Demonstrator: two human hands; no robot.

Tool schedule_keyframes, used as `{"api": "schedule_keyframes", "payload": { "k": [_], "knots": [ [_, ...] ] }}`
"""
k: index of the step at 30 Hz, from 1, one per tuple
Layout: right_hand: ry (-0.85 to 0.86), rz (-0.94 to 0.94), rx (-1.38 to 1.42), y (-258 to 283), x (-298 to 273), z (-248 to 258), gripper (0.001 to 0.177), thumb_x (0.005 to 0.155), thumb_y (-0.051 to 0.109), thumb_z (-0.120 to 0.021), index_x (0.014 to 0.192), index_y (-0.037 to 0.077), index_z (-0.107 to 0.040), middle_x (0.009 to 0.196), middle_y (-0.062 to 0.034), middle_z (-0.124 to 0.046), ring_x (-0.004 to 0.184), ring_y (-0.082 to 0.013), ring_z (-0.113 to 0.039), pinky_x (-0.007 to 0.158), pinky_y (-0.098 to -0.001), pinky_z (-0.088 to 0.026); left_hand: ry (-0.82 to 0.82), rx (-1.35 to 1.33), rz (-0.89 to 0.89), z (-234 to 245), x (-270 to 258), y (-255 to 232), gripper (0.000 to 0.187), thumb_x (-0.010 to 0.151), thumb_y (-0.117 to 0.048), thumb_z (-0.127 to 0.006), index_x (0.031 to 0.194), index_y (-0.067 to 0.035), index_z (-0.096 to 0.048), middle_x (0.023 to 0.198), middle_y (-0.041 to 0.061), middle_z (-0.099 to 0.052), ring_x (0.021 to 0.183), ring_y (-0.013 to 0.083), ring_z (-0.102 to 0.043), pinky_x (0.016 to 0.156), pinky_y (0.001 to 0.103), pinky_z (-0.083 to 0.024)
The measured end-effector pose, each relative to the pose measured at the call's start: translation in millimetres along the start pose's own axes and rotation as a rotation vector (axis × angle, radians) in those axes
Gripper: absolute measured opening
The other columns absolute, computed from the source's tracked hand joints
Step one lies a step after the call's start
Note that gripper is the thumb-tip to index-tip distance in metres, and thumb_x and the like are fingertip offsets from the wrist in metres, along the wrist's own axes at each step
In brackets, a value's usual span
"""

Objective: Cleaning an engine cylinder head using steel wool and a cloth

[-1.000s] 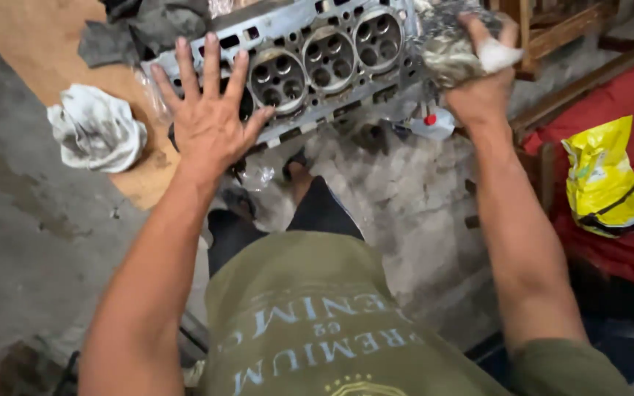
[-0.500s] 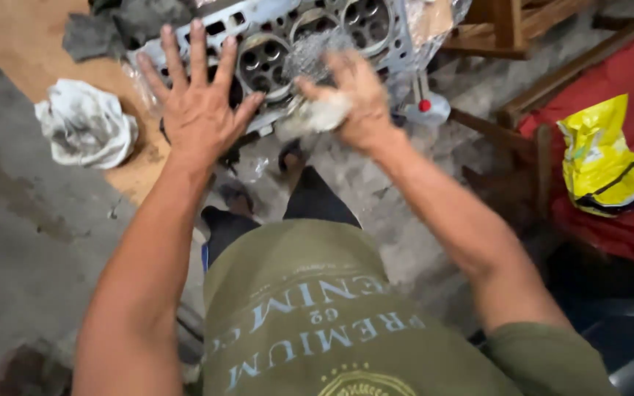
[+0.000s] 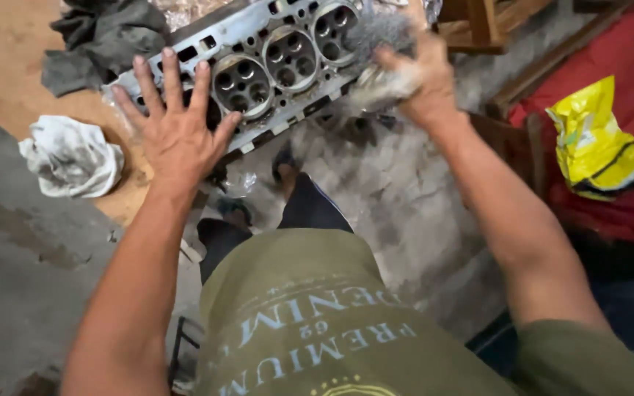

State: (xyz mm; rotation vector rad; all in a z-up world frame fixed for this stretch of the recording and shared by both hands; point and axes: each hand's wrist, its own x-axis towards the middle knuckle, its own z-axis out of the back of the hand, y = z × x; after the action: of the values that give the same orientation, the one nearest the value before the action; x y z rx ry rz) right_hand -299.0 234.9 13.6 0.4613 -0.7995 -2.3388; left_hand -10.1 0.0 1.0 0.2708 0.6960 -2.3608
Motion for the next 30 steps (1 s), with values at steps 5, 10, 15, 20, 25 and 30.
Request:
{"api": "schedule_keyframes", "payload": {
  "k": [5,10,15,20,25,30],
  "knots": [
    [0.347,0.439,-0.339,66,-39,-61,0.044,0.096,0.043,-0.077,0.127,0.019,-0.057,0.115,-0.0076,-0.062,0.084,-0.0199,-0.06,0.053,-0.0254,-0.06,0.055,0.054,0.034,-4,-6,0,0.092,0.091,-0.085,-0.021,0.168,-0.034,-0.015,0.171,0.003,0.011,0.153,0.0343,0.02,0.117,0.068,0.016],
    [0.159,-0.145,-0.138,45,-15,49,0.054,0.09,0.023,-0.078,0.139,0.008,-0.06,0.12,-0.0184,-0.056,0.099,-0.0321,-0.064,0.082,-0.0336,-0.052,-0.02,-0.025,-0.027,-6,-5,3,0.09,0.095,-0.079,-0.031,0.168,-0.027,-0.028,0.171,0.01,0.002,0.153,0.0407,0.013,0.115,0.072,0.014],
    [0.135,0.298,-0.416,-4,12,4,0.06,0.085,0.045,-0.09,0.137,0.021,-0.071,0.149,-0.0318,-0.037,0.13,-0.053,-0.042,0.108,-0.0622,-0.04,-0.022,-0.016,-0.008,-8,-3,7,0.09,0.092,-0.083,-0.023,0.166,-0.032,-0.025,0.174,0.008,0.001,0.155,0.0393,0.013,0.117,0.071,0.014],
    [-0.041,0.666,-0.52,-17,36,-7,0.047,0.089,0.002,-0.071,0.133,0.018,-0.072,0.143,-0.025,-0.04,0.13,-0.0538,-0.04,0.107,-0.0626,-0.041,0.039,-0.062,0.012,5,-5,-2,0.097,0.09,-0.083,-0.028,0.17,-0.029,-0.022,0.171,0.007,0.008,0.154,0.0402,0.015,0.117,0.073,0.015],
    [0.181,0.306,-0.275,14,12,9,0.059,0.088,0.021,-0.083,0.14,0.01,-0.058,0.155,-0.0236,-0.035,0.138,-0.042,-0.037,0.109,-0.0481,-0.038,-0.026,-0.014,0.007,-10,2,12,0.095,0.089,-0.086,-0.026,0.166,-0.031,-0.024,0.173,0.007,0.002,0.154,0.038,0.015,0.115,0.071,0.014],
    [0.099,0.358,-0.399,20,10,13,0.062,0.078,-0.016,-0.073,0.134,0.009,-0.068,0.143,-0.0317,-0.041,0.108,-0.0476,-0.064,0.088,-0.0489,-0.066,0.032,0.048,0.049,-12,2,6,0.096,0.086,-0.094,-0.015,0.165,-0.039,-0.012,0.173,-0.002,0.014,0.154,0.0284,0.024,0.119,0.065,0.02]
  ]
}}
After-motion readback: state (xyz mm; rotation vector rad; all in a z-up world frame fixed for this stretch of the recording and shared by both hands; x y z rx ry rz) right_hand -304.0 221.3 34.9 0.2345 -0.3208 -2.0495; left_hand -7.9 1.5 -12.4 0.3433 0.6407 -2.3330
